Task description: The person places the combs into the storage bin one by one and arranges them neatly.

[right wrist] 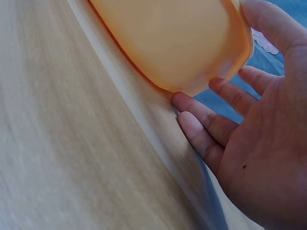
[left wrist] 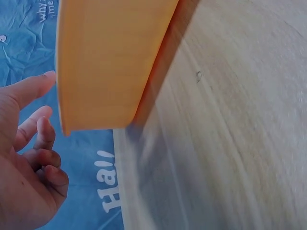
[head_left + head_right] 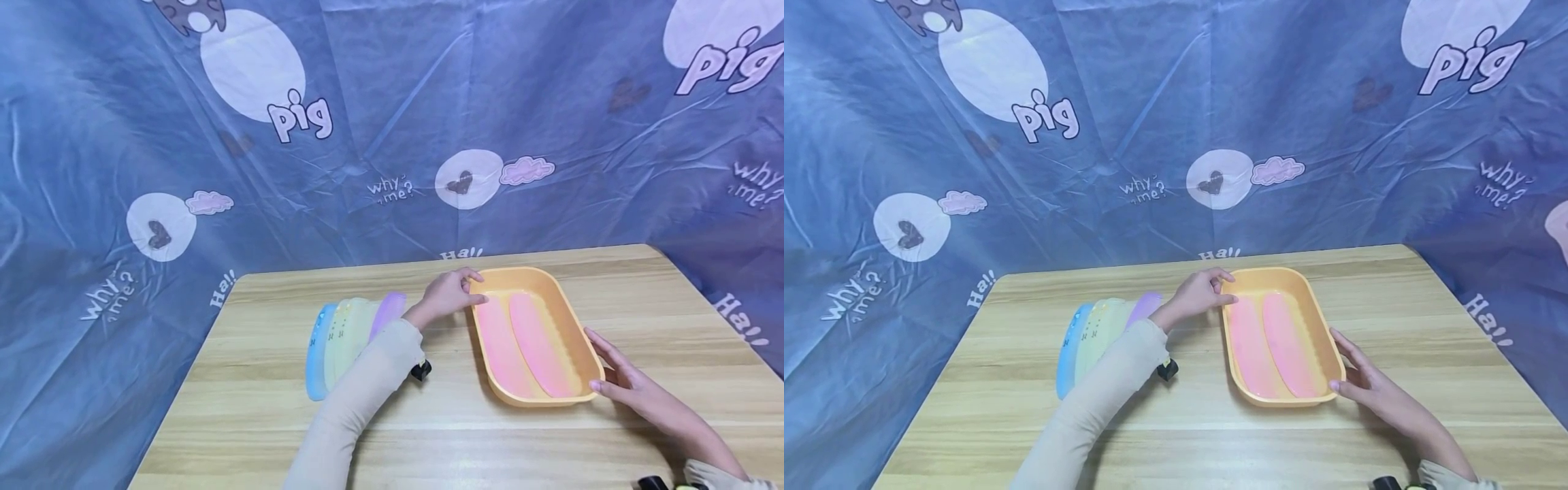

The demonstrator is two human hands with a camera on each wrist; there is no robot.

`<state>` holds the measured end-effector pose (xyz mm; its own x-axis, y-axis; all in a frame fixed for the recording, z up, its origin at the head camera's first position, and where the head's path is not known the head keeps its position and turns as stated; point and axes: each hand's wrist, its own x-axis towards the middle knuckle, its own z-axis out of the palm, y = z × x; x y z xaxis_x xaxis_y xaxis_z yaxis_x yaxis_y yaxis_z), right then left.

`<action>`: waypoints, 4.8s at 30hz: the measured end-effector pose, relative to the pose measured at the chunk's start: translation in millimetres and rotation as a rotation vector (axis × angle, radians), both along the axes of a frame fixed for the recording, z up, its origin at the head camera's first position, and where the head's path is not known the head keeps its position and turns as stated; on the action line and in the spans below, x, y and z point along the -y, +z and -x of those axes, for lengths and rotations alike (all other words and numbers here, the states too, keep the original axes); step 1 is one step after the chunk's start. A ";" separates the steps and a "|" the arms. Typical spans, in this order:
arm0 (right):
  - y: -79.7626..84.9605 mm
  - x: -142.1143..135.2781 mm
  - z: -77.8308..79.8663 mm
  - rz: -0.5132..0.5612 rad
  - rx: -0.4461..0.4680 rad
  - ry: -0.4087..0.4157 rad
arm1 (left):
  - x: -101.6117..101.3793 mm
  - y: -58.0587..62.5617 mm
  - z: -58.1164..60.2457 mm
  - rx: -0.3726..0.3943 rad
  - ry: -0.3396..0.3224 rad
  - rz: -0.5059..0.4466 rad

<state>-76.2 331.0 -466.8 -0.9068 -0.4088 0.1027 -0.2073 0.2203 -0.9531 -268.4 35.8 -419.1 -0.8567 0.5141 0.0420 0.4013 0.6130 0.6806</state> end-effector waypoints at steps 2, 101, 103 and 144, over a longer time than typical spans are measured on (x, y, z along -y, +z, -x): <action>0.0 0.5 0.1 -0.004 0.003 -0.004 | 3.3 1.4 0.8 0.009 0.001 -0.017; -5.7 1.8 -5.9 0.017 -0.031 0.015 | 138.0 -25.2 21.8 0.186 0.238 0.263; -5.6 1.2 -5.7 0.016 -0.032 0.018 | 138.1 -24.2 21.7 0.198 0.231 0.248; -6.8 -5.2 -0.2 -0.012 -0.021 0.009 | 100.8 35.7 9.0 0.420 0.231 -0.554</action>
